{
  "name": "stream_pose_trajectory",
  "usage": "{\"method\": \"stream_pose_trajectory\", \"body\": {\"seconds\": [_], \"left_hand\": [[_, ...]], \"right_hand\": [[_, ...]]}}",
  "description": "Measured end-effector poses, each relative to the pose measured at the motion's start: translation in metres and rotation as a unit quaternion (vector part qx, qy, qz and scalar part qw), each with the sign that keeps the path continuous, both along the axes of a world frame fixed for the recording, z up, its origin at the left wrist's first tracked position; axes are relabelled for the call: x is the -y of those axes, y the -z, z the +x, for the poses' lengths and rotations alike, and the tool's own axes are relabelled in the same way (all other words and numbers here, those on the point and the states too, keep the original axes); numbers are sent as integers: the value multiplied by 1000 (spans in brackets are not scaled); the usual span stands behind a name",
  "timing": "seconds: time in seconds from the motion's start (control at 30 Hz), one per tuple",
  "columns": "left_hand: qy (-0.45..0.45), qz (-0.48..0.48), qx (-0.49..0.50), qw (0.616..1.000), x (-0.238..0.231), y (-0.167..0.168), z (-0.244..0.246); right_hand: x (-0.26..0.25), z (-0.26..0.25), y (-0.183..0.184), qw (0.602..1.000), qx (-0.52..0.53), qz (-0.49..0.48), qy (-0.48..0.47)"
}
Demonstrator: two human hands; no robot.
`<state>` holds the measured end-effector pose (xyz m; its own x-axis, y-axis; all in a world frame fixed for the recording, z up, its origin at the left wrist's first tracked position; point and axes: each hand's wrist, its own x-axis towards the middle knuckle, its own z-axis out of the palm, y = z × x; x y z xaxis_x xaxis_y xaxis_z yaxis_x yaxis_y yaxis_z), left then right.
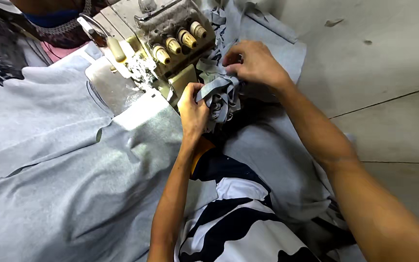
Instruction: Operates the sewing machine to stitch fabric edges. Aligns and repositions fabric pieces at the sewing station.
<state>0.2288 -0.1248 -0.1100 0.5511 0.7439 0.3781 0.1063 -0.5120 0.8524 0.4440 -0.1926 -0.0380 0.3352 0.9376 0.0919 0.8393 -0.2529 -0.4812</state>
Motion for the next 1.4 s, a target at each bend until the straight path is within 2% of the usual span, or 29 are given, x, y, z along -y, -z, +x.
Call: {"method": "stream_pose_trajectory", "body": {"seconds": [0.1, 0.23, 0.4, 0.53, 0.67, 0.73, 0.87, 0.97, 1.07, 1.2, 1.23, 1.3, 1.33, 1.37, 1.4], "left_hand": [[11, 48, -80, 996, 3, 1, -5], [16, 116, -168, 979, 17, -18, -18], [46, 152, -157, 975, 19, -29, -28], [63, 94, -131, 985, 17, -35, -37], [79, 77, -130, 985, 13, -36, -39], [88, 76, -129, 985, 16, -36, -43], [112, 35, -110, 987, 19, -35, -50], [164, -78, -52, 982, 15, -38, -46], [259, -257, 59, 929, 11, -46, -40], [419, -375, 138, 816, 16, -55, -33], [431, -414, 168, 784, 20, -57, -34], [392, -498, 256, 730, 29, -60, -44], [354, -520, 296, 718, 31, -63, -52], [311, -524, 324, 724, 32, -66, -60], [264, -506, 335, 750, 32, -68, -70]], "right_hand": [[-6, -5, -3, 998, 47, -31, 5], [-7, -2, -13, 999, 38, -15, 3], [-11, 0, 1, 994, 99, -25, -45], [-9, 4, -13, 998, 50, -18, -33], [-12, -2, -5, 990, 129, -41, -41], [-14, 1, 1, 988, 133, -50, -57], [-11, 11, -18, 999, 13, -1, -47], [-6, 11, -46, 995, -82, 51, -24], [1, -5, -75, 979, -176, 97, -45], [21, -59, -106, 962, -230, 104, -104], [25, -73, -108, 955, -243, 112, -130], [34, -97, -105, 938, -263, 141, -176], [38, -107, -101, 933, -266, 157, -186], [42, -116, -96, 928, -270, 172, -190], [46, -122, -88, 925, -274, 183, -188]]}}
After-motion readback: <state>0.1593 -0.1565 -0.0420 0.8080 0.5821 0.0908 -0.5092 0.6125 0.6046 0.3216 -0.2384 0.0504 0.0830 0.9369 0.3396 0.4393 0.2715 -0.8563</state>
